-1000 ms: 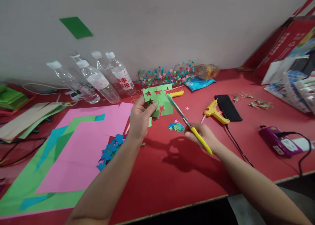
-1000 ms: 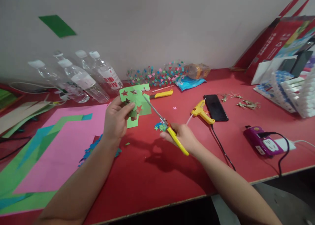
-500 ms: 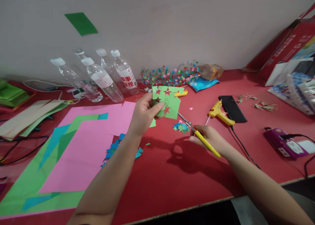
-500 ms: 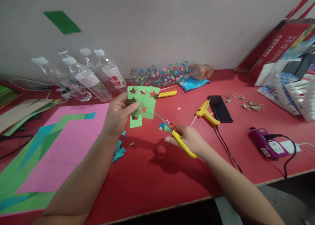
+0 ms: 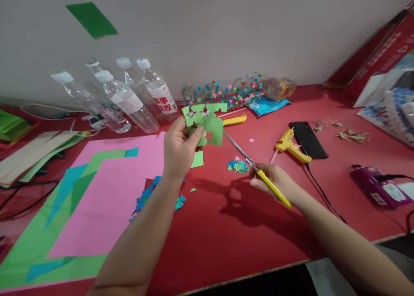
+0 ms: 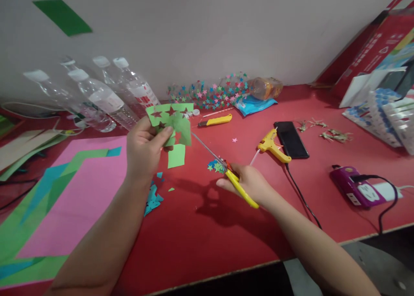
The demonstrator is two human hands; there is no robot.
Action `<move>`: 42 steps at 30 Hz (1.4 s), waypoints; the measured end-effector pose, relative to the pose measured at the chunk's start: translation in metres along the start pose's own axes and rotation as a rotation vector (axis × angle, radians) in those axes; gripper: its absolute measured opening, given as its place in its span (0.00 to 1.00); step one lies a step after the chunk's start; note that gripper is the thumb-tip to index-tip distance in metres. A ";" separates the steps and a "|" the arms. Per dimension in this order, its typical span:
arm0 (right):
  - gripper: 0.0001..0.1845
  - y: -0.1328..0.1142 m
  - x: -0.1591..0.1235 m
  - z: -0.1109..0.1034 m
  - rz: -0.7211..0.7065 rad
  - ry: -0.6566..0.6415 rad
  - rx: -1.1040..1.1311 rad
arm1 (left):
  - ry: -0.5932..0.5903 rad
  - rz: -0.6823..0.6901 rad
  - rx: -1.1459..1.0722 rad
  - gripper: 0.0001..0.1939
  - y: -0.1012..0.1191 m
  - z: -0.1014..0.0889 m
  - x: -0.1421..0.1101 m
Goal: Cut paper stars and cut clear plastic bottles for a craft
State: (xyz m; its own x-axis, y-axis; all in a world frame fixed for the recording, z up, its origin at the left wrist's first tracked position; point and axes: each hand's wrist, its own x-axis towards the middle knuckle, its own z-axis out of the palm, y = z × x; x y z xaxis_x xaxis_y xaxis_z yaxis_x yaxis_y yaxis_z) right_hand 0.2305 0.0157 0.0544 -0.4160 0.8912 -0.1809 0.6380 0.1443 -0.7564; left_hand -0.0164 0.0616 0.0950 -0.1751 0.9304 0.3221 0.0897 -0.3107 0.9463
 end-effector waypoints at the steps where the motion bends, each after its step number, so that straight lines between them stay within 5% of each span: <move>1: 0.29 0.000 0.000 0.000 0.001 0.003 0.001 | 0.012 0.001 -0.015 0.09 -0.001 0.000 0.000; 19: 0.28 -0.002 0.000 0.002 0.004 0.053 -0.029 | -0.023 -0.071 -0.066 0.08 0.002 -0.004 0.001; 42: 0.30 -0.002 0.000 0.007 -0.021 -0.051 0.062 | -0.185 -0.226 -0.102 0.08 0.003 -0.007 0.000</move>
State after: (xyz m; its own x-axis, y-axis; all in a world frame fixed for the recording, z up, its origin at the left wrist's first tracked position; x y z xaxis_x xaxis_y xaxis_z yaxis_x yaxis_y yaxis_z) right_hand 0.2246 0.0123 0.0515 -0.4622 0.8651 -0.1949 0.5882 0.1346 -0.7974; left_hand -0.0233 0.0587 0.0982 0.0024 0.9949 0.1012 -0.0314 -0.1011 0.9944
